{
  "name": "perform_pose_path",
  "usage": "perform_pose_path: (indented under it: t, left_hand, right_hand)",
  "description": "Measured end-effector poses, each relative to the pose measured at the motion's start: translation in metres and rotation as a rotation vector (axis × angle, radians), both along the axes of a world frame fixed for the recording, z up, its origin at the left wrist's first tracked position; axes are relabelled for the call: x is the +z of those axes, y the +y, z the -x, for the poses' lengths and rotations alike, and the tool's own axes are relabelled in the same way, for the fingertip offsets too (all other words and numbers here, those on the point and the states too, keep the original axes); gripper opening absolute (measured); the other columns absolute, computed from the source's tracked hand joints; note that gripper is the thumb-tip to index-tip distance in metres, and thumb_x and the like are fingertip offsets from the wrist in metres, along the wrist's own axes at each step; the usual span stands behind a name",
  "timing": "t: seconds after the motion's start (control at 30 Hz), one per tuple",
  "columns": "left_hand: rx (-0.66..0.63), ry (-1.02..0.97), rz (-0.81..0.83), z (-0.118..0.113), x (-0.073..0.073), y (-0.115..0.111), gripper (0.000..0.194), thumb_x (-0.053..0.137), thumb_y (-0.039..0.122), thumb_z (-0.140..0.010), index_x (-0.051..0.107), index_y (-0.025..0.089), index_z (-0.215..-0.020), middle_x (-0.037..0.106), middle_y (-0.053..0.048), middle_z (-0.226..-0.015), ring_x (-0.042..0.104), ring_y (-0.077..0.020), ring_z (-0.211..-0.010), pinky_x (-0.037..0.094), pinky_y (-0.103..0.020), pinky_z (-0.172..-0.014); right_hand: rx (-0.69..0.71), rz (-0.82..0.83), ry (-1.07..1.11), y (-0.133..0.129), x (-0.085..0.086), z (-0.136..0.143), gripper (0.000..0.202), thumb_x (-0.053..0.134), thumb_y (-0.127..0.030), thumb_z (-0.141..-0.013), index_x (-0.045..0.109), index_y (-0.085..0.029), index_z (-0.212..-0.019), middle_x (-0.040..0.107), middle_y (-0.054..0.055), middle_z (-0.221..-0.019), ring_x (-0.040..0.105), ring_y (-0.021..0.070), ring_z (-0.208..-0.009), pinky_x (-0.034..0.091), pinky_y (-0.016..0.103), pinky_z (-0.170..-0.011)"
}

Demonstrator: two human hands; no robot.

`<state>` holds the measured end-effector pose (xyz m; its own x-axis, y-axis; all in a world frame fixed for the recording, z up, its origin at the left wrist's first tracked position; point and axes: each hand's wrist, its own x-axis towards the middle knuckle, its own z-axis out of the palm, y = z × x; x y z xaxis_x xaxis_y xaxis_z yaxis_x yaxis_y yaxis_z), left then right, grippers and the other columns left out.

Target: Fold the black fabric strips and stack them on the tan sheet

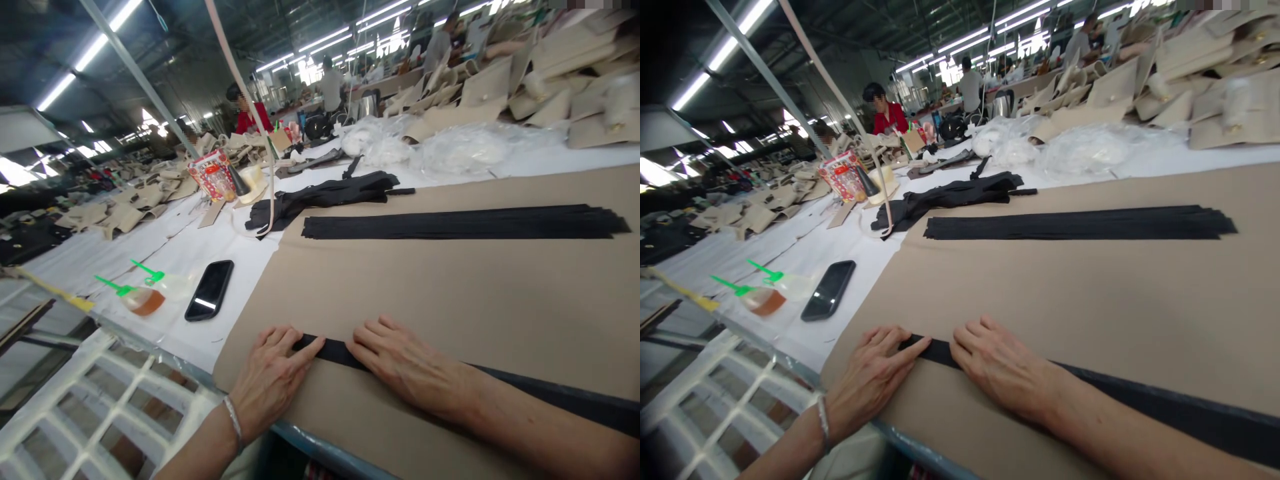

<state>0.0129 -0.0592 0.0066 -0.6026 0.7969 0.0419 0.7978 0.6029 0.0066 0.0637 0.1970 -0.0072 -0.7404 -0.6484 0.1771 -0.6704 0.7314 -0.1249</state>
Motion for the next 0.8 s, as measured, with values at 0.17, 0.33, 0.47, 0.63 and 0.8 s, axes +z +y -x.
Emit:
perform_pose_path:
  t: [0.17,0.33,0.47,0.63,0.8]
  left_hand:
    - [0.002,0.051,0.032,-0.001,0.000,0.001,0.045,0.045,0.021,-0.097,0.045,0.039,-0.138,0.057,-0.004,-0.110,0.052,-0.0233,-0.108,0.034,-0.044,-0.095]
    - [0.015,0.093,-0.001,-0.003,-0.003,0.001,0.042,0.045,0.022,-0.098,0.048,0.041,-0.135,0.058,-0.003,-0.111,0.052,-0.0231,-0.111,0.030,-0.045,-0.096]
    - [0.011,0.110,-0.029,-0.003,-0.005,0.003,0.039,0.046,0.023,-0.097,0.050,0.040,-0.133,0.060,-0.003,-0.110,0.051,-0.0229,-0.114,0.027,-0.044,-0.097]
    - [0.005,0.149,-0.065,-0.003,-0.006,0.003,0.038,0.046,0.022,-0.097,0.053,0.040,-0.130,0.062,-0.003,-0.108,0.052,-0.0239,-0.116,0.027,-0.044,-0.095]
    - [-0.020,0.216,-0.169,-0.005,0.000,0.013,0.031,0.047,0.021,-0.096,0.063,0.037,-0.117,0.061,-0.003,-0.113,0.052,-0.0257,-0.116,0.028,-0.045,-0.095]
  right_hand:
    - [-0.021,0.010,-0.017,0.012,0.004,-0.012,0.014,0.050,-0.008,-0.093,0.055,-0.018,-0.102,0.054,0.003,-0.093,0.046,0.0206,-0.083,0.033,0.036,-0.077]
    - [-0.047,0.022,-0.023,0.026,0.006,-0.024,0.017,0.050,-0.006,-0.092,0.056,-0.018,-0.103,0.055,0.003,-0.094,0.046,0.0204,-0.083,0.032,0.035,-0.076]
    - [-0.070,0.040,0.000,0.037,0.005,-0.033,0.019,0.052,-0.005,-0.090,0.056,-0.018,-0.102,0.055,0.003,-0.093,0.047,0.0202,-0.081,0.032,0.035,-0.076]
    - [-0.092,0.055,0.005,0.054,0.004,-0.047,0.020,0.049,-0.004,-0.089,0.056,-0.018,-0.102,0.055,0.003,-0.091,0.047,0.0199,-0.079,0.033,0.034,-0.077]
    - [-0.092,0.038,0.006,0.069,0.003,-0.060,0.026,0.045,-0.001,-0.090,0.055,-0.016,-0.108,0.055,0.003,-0.093,0.046,0.0195,-0.078,0.033,0.036,-0.079]
